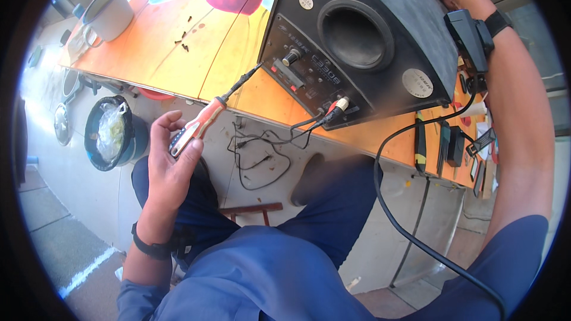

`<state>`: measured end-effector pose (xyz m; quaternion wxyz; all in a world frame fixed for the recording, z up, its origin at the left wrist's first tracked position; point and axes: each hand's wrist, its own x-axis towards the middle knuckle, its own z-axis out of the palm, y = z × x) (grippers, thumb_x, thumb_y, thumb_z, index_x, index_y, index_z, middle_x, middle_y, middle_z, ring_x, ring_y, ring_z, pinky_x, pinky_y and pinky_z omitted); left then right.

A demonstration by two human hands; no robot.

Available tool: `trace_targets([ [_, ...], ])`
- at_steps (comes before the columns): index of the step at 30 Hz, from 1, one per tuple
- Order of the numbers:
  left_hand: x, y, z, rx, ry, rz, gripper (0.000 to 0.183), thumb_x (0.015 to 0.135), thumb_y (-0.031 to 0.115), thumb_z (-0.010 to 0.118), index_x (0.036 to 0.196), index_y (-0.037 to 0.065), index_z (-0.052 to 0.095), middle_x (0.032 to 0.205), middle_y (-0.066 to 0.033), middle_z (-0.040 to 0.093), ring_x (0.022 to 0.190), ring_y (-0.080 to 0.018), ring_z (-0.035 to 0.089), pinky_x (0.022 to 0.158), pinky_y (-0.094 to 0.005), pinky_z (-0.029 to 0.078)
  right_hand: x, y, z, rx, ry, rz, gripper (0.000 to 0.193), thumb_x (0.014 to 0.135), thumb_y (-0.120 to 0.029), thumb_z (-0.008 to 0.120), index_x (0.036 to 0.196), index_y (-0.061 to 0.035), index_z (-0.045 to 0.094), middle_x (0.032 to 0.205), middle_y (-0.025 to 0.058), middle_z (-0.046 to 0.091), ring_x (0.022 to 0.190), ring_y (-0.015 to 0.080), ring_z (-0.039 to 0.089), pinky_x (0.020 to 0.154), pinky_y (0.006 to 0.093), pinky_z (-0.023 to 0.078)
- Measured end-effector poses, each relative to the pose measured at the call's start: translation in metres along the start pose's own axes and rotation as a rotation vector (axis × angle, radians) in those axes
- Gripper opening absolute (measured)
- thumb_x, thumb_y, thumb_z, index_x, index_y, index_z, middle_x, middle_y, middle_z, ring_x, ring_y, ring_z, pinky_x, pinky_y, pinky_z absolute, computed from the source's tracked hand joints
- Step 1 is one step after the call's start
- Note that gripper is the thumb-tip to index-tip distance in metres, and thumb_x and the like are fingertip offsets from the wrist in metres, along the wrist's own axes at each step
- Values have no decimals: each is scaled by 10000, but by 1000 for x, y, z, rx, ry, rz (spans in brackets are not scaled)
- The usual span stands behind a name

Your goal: The person uses a screwdriver to repeatedly probe and adjust the front panel of a black radio or speaker unit on a workbench. They hold the device with one hand while manipulating the screwdriver with the other, occasionally repositioning the unit.

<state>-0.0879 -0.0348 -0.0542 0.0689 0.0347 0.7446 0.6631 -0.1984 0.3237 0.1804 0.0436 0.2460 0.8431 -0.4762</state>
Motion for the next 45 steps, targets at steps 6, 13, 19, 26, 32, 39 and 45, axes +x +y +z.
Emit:
trace_targets([
  [6, -1, -2, -1, 143, -24, 194, 364, 999, 103, 668, 1313, -2, 517, 1084, -115, 660, 901, -135, 627, 799, -267, 520, -16, 3, 2, 116, 27, 6, 397, 1040, -470, 610, 1227, -138, 722, 1028, 21, 785, 794, 98, 746, 671, 241, 598],
  [13, -1, 9, -1, -285, -99, -278, 368, 1057, 201, 601, 1321, -32, 495, 1020, -103, 627, 773, -102, 615, 652, -221, 494, 0, 1, -1, -48, 73, -13, 398, 1047, -473, 598, 1221, -138, 723, 1057, 3, 774, 846, 100, 726, 730, 264, 591],
  [19, -6, 1, 6, 35, -12, 150, 463, 958, 83, 717, 1342, -19, 480, 1031, -86, 625, 873, -118, 619, 780, -227, 511, -8, 1, 0, -65, 34, -59, 391, 1046, -468, 604, 1222, -139, 719, 1069, 2, 766, 857, 95, 719, 733, 259, 587],
  [26, 5, 21, -10, -409, -124, -432, 284, 1085, 179, 552, 1286, -21, 537, 1039, -106, 647, 669, -96, 598, 565, -228, 500, -27, -2, 5, -27, 12, -97, 377, 1037, -453, 626, 1218, -136, 717, 1063, -6, 759, 870, 78, 714, 738, 238, 580],
  [32, 0, 9, -2, -89, -68, 8, 471, 952, 95, 727, 1335, -3, 470, 1080, -63, 618, 907, -93, 593, 796, -222, 500, -18, -2, 3, 2, 33, -60, 358, 1045, -434, 619, 1215, -133, 711, 1047, -17, 757, 861, 71, 710, 737, 241, 582],
  [39, 2, 19, -8, -304, -121, -383, 315, 1087, 241, 513, 1298, 8, 523, 978, -74, 659, 624, -93, 610, 511, -191, 434, 2, 11, -21, 1, -100, -153, 401, 1048, -457, 604, 1232, -112, 692, 1078, -4, 750, 922, 88, 702, 793, 238, 565],
  [45, -6, 14, 0, -223, -106, -215, 574, 975, 186, 713, 1418, -8, 404, 1116, -76, 609, 844, -98, 652, 596, -209, 477, 40, 24, -71, 78, 60, -473, 426, 1051, -457, 599, 1275, -99, 653, 1106, 41, 703, 1021, 125, 661, 906, 263, 527],
])
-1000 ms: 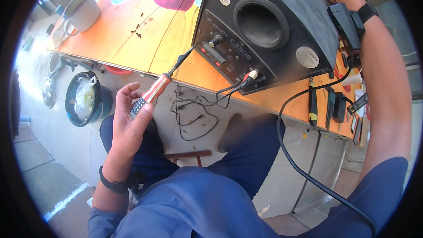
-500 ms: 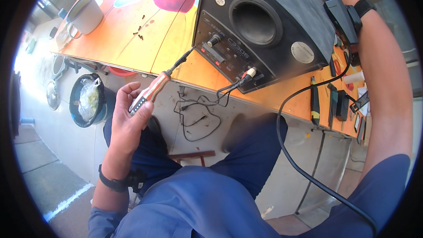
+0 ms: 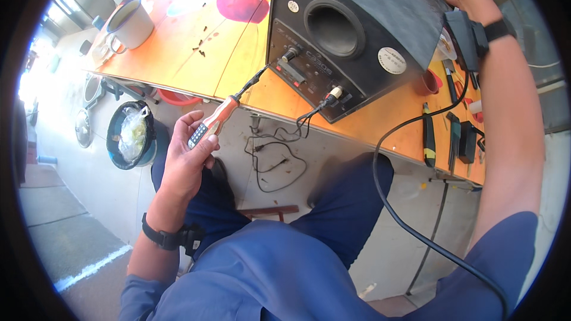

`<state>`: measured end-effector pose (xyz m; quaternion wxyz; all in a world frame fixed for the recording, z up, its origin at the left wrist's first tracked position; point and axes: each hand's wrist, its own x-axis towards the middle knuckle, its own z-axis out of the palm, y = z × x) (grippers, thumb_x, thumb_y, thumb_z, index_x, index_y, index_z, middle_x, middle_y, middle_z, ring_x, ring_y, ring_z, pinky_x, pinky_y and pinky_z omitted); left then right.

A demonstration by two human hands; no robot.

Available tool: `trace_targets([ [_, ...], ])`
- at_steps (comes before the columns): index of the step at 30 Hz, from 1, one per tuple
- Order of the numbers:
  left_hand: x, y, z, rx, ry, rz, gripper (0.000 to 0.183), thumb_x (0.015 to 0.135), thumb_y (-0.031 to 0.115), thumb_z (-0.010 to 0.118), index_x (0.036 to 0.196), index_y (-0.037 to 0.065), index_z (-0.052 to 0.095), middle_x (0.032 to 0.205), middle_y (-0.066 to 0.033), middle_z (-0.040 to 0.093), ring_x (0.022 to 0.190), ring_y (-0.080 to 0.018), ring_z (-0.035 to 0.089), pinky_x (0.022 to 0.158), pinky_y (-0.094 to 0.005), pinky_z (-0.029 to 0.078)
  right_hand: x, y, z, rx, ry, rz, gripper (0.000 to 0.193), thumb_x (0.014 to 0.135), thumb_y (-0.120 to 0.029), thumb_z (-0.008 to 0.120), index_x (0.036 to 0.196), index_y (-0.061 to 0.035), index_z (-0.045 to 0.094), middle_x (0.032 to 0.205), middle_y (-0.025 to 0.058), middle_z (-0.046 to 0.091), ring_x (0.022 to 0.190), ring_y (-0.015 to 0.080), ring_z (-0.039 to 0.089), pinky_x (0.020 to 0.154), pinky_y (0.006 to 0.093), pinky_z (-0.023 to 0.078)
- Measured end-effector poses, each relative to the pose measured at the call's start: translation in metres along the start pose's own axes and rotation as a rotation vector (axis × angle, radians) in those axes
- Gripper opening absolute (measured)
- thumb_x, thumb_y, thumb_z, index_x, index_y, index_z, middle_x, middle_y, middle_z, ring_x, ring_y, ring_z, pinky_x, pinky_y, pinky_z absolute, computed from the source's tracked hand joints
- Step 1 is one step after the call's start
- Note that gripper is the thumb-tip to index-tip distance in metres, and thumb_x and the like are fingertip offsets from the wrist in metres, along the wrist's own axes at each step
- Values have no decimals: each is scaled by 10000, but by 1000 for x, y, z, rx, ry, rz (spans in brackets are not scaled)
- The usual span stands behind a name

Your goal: The person uses a screwdriver to repeatedly probe and adjust the front panel of a black radio or speaker unit on a workbench. They hold the device with one hand while manipulating the screwdriver with the other, occasionally repositioning the unit.

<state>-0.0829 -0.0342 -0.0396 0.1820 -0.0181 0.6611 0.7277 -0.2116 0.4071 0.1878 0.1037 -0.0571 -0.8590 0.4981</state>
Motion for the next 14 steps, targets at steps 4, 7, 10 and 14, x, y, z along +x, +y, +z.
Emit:
trace_targets([
  [4, 0, 0, 2, 23, 24, 10, 454, 1018, 196, 648, 1375, -11, 460, 1096, -82, 633, 750, -102, 645, 562, -203, 468, -73, -9, -24, 68, 162, -317, 457, 1034, -438, 632, 1285, -57, 629, 1074, 56, 685, 1049, 159, 654, 898, 293, 538],
  [7, 2, 4, 1, -94, -1, -144, 347, 1070, 261, 555, 1302, 4, 537, 1028, -89, 668, 677, -110, 633, 525, -204, 452, -133, -19, -16, -89, 83, -452, 692, 974, -591, 597, 1320, 9, 602, 1188, 138, 693, 1133, 229, 669, 947, 343, 537],
  [10, 3, 11, -3, -211, -29, -280, 408, 1110, 358, 449, 1292, 27, 602, 905, -97, 699, 625, -123, 624, 467, -221, 426, -212, -2, 29, 194, -293, -324, 490, 989, -392, 632, 1226, 37, 640, 1090, 150, 732, 1033, 201, 705, 911, 346, 553],
  [14, 0, 16, 0, -232, -20, -241, 357, 1103, 354, 479, 1208, 34, 595, 932, -89, 693, 644, -121, 629, 503, -219, 438, -261, 18, 119, 392, -540, -53, 326, 755, -21, 728, 1077, 21, 701, 920, 153, 741, 889, 247, 742, 879, 366, 581],
])
